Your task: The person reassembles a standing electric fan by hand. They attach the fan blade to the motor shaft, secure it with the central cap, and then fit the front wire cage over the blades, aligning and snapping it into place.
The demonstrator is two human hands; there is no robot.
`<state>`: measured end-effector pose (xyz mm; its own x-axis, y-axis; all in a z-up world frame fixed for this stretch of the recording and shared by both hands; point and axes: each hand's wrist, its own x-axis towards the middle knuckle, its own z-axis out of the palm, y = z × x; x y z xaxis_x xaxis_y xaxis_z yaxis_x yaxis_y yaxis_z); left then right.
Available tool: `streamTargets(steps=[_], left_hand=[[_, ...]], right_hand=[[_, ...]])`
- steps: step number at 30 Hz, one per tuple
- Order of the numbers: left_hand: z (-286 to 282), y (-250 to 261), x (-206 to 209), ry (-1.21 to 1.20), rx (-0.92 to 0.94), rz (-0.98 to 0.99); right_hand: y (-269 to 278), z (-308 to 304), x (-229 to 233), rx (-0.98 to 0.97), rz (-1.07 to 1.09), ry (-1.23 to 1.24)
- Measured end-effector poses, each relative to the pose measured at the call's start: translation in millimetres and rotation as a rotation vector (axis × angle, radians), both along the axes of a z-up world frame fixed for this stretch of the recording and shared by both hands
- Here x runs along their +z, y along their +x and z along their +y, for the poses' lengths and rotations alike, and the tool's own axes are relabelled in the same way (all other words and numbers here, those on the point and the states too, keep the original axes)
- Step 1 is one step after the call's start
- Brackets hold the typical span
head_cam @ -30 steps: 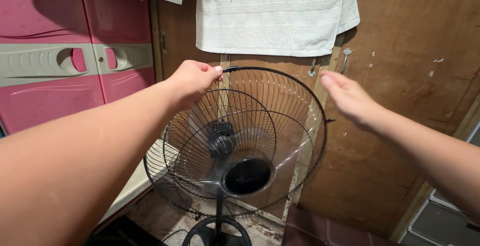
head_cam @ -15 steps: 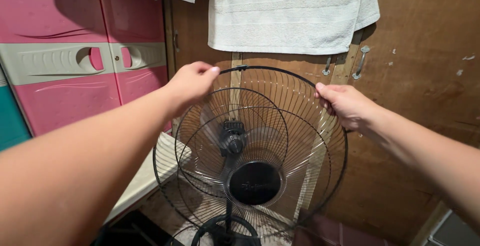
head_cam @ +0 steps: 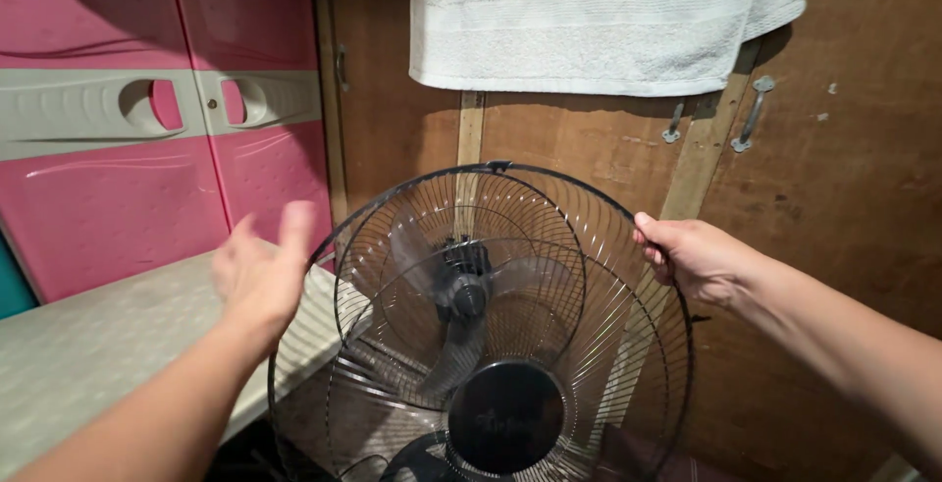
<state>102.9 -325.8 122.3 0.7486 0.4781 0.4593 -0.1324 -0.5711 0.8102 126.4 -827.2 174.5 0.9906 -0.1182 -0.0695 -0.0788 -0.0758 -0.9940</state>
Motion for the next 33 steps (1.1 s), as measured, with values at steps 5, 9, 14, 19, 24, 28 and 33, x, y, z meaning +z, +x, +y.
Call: streamTargets(steps=[5,9,14,19,24,28,33], left_hand=[[15.9,13.7,-35.5,-0.800,-0.267,0.161],[16.4,17.6,-47.1,-0.609,-0.367,0.185],[15.1,18.1,-44.9,-0.670,-0.314,0.159],[8.9,15.9,-27.6,-0.720,-0.337,0.087],[6.8,3.4,-15.1,-0.740,-0.295,0.065],[4.6,-4.5,-12.9,-0.757,-0.275,0.135],[2.9,-6.6,-18.6,-0.781,-0.239,0.044]], right_hand=[[18.9,-1.9,-3.7,0.019,0.031,0.009],[25.7,-5.9,4.2,-0.007,0.049,0.020],[25.8,-0.3,18.0,-0.020,-0.015,-0.090],[13.9,-6.2,37.3,-0.231,-0.630,-0.927],[-21.6,-13.8,24.2,-0.502,-0.213,-0.381],[-51.3,-11.0,-3.2,-0.362,0.228,0.009],[-62.3,-12.6,-30.8,-0.166,-0.077,0.025]])
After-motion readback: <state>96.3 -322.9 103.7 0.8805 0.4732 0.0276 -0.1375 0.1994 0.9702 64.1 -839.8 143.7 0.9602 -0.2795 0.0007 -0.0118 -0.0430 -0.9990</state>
